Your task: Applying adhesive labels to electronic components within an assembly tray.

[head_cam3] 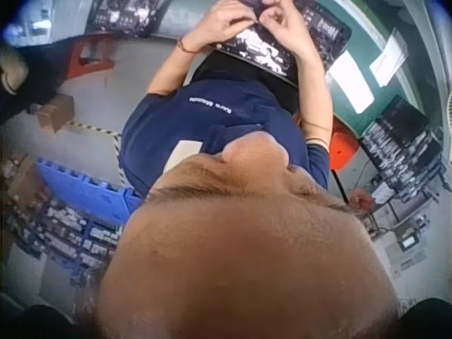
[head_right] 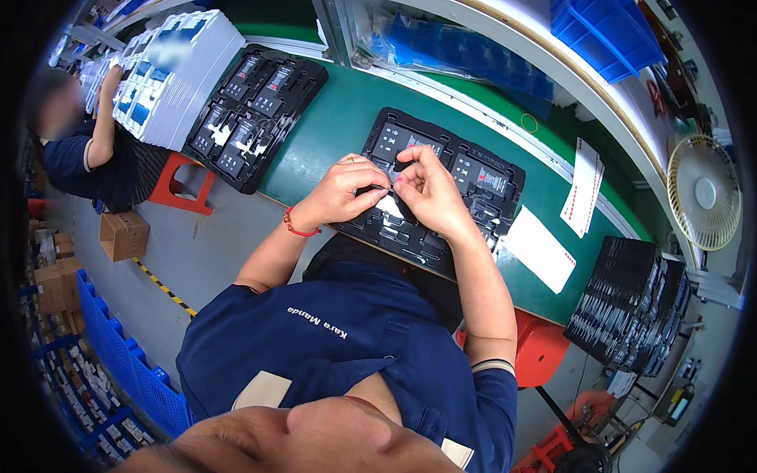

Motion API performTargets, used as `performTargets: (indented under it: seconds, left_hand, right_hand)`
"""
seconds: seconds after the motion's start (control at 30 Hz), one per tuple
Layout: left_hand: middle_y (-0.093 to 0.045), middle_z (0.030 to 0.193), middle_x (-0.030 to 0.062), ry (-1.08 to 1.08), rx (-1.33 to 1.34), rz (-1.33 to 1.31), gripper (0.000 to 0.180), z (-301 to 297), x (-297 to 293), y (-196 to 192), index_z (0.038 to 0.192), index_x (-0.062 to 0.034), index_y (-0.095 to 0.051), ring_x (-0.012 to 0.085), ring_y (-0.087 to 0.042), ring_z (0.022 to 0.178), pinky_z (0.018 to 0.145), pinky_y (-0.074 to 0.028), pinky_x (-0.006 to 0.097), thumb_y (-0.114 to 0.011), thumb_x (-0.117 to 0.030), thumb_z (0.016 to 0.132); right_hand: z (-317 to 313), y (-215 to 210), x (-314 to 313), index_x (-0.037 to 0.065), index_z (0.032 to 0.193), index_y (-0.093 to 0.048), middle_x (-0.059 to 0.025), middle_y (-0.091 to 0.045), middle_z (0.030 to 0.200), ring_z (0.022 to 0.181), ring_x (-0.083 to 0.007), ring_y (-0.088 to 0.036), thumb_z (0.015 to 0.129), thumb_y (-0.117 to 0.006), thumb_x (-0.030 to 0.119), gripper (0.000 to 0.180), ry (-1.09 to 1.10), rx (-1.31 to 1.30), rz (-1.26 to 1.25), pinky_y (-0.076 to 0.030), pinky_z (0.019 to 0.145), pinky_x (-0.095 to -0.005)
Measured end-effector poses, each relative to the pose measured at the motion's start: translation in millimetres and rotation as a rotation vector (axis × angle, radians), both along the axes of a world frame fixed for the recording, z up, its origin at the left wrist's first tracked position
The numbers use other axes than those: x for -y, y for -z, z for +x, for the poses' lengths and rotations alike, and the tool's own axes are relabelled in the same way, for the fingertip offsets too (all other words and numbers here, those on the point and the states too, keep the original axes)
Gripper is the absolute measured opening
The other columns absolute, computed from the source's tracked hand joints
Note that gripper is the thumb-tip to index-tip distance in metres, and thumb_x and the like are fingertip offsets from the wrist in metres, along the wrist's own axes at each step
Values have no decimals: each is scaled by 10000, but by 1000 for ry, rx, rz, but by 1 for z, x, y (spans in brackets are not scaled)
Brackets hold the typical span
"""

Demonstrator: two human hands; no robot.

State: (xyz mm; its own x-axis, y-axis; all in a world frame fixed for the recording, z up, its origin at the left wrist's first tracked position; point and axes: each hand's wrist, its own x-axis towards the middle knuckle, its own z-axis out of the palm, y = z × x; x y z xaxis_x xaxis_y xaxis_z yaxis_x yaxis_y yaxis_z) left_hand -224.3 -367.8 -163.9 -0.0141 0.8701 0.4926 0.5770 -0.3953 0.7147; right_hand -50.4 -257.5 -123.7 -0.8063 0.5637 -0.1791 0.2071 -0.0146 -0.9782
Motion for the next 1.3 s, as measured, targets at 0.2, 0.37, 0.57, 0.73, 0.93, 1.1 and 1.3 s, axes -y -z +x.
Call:
performTargets:
  seconds: [0.2, 0.37, 0.57, 0.73, 0.93, 1.1, 1.3]
  left_hand:
    - [-697, 831, 59, -4, 6, -17, 83, 1, -1, 0, 863, -56, -682, 226, -667, 809, 774, -451, 341, -714, -49, 786]
    - [-696, 833, 64, -8, 5, -32, 80, 1, -1, -1, 867, -54, -682, 230, -669, 814, 778, -452, 343, -713, -52, 793]
    - [-697, 838, 68, -7, 3, -42, 88, 0, -2, -2, 878, -52, -686, 235, -672, 819, 787, -455, 347, -718, -58, 797]
    - [-700, 845, 70, -5, -2, -29, 86, -1, -1, -1, 882, -49, -685, 238, -674, 828, 795, -459, 350, -713, -57, 801]
    - [-699, 844, 67, -6, -7, -35, 86, -1, -1, -3, 874, -49, -681, 239, -670, 819, 785, -460, 347, -709, -46, 793]
    - [-695, 841, 67, 21, -13, -2, 90, 1, -5, -3, 861, -48, -674, 238, -666, 816, 779, -461, 348, -702, -27, 779]
    - [-694, 842, 91, -32, -81, 90, 127, 2, 1, -8, 848, -30, -666, 265, -662, 792, 761, -489, 368, -714, 10, 738]
  right_hand:
    - [-1, 6, 2, 22, 1192, -472, -23, -596, 836, 742, -60, -530, 870, -638, -40, 368, 23, 17, 14, -442, 671, -212]
    - [-3, 9, 7, 28, 1160, -473, -15, -606, 830, 708, -50, -516, 857, -645, -38, 355, 104, -12, 41, -426, 638, -202]
    - [-4, 12, 10, 19, 1143, -476, -19, -604, 814, 693, -56, -520, 849, -649, -27, 344, 131, 18, 163, -439, 612, -221]
    - [-5, -1, 22, 20, 1123, -499, -61, -612, 811, 683, -133, -562, 826, -674, -22, 348, 163, 75, 393, -472, 620, -277]
    - [3, -18, 18, 21, 896, -669, -74, -630, 832, 768, -260, -580, 744, -756, 15, 176, 157, -55, 1025, -471, 719, -378]
    - [8, -14, 16, 67, 786, -709, -29, -619, 779, 830, -227, -564, 702, -774, 88, 108, -10, 21, 1272, -421, 799, -386]
    - [-3, 1, 20, 64, 660, -585, -71, -535, 719, 823, -249, -544, 662, -652, 108, 80, -50, 9, 1468, -420, 830, -417]
